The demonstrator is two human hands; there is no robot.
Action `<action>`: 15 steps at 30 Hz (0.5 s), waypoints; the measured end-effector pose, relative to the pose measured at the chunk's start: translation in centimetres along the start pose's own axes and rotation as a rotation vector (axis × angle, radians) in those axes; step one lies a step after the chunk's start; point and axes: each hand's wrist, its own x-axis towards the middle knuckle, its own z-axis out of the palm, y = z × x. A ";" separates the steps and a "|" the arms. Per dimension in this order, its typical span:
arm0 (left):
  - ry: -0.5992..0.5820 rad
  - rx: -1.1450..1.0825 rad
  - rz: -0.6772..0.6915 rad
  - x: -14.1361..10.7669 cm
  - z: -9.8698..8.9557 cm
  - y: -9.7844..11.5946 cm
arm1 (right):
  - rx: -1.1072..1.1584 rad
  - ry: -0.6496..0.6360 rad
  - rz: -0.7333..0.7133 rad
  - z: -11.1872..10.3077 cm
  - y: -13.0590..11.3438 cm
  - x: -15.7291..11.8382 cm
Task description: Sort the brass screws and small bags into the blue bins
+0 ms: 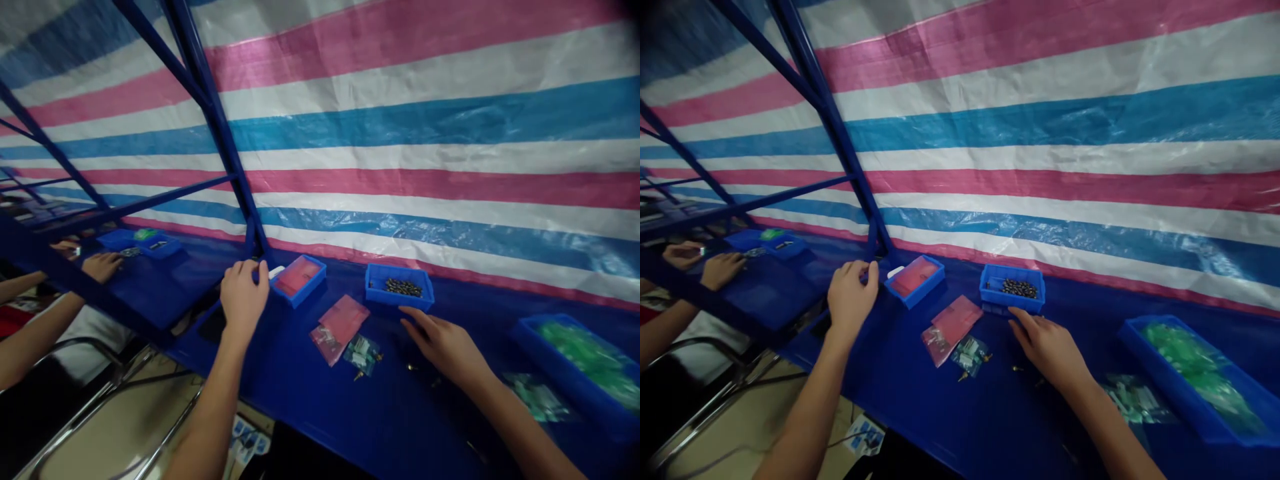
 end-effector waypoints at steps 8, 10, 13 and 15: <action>-0.736 0.060 -0.138 -3.9 -0.6 -11.1 | -0.029 0.078 -0.029 -0.5 0.5 -0.1; -0.740 0.079 -0.111 -3.5 -0.7 -10.8 | -0.015 0.064 -0.032 -0.4 0.4 -0.1; -0.770 0.065 -0.120 -2.3 -1.0 -10.1 | 0.014 0.027 -0.025 -0.2 0.2 -0.2; -0.795 0.023 -0.196 -1.5 -1.3 -10.2 | 0.024 0.009 -0.014 -0.3 0.1 -0.2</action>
